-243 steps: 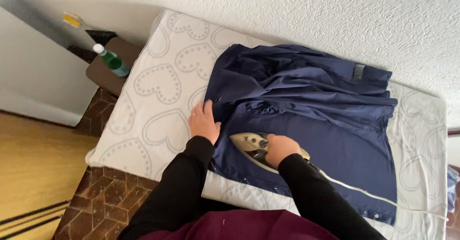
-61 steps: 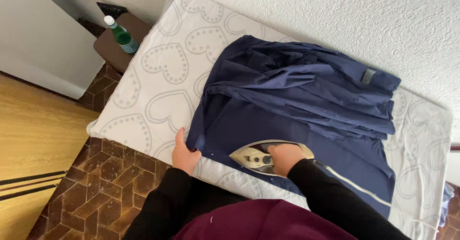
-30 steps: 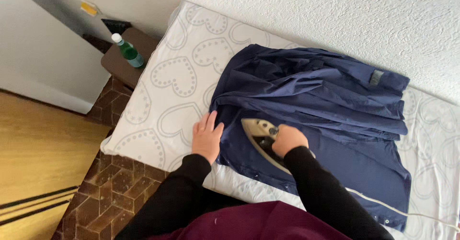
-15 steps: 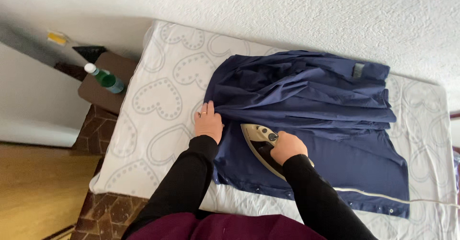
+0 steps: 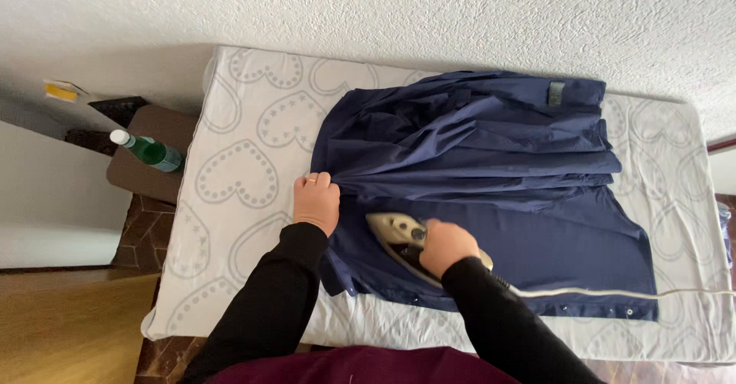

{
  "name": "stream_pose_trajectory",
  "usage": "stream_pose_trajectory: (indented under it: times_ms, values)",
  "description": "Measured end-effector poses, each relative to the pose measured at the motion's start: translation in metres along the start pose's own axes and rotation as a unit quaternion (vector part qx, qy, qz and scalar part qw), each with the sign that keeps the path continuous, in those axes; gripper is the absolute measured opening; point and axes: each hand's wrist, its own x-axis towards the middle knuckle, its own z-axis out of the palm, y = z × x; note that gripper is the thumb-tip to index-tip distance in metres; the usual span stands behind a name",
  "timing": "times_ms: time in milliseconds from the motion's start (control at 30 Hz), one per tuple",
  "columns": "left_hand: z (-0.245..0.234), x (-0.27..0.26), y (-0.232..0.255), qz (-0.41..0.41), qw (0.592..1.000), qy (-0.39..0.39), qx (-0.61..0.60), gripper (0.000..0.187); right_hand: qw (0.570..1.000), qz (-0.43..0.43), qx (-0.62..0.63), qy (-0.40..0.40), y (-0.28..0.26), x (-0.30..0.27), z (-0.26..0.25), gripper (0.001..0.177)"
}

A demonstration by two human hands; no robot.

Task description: The person irons a dark blue shirt on an ironing board. They smooth the fabric with their hands and move the iron back and forth across the shirt to remove wrinkles.

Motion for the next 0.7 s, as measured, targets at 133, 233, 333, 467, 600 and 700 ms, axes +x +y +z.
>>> stream_pose_trajectory:
  times_ms: [133, 233, 333, 467, 600, 700]
  values:
    - [-0.038, 0.000, 0.007, 0.019, 0.999, 0.031, -0.009, 0.018, 1.000, 0.022, 0.004, 0.008, 0.000, 0.010, -0.015, 0.036]
    - [-0.052, 0.001, 0.009, 0.019, 0.998, 0.061, -0.007, 0.018, 0.999, 0.033, 0.029, 0.021, 0.002, 0.021, -0.014, 0.035]
    - [-0.035, -0.005, 0.002, 0.020, 0.997, 0.070, -0.017, 0.018, 1.000, 0.007, 0.012, 0.008, -0.005, 0.021, -0.016, 0.034]
    - [-0.024, -0.008, -0.002, 0.015, 0.998, 0.060, -0.025, 0.023, 0.999, -0.038, -0.023, -0.011, -0.031, 0.002, -0.035, 0.029]
    - [-0.030, -0.006, -0.002, 0.021, 0.998, 0.050, -0.019, 0.023, 0.999, -0.038, 0.012, -0.004, -0.042, 0.017, -0.038, 0.032]
    - [-0.022, -0.011, -0.006, 0.030, 0.999, 0.017, -0.027, 0.026, 0.998, -0.055, 0.002, -0.025, -0.050, 0.013, -0.041, 0.034]
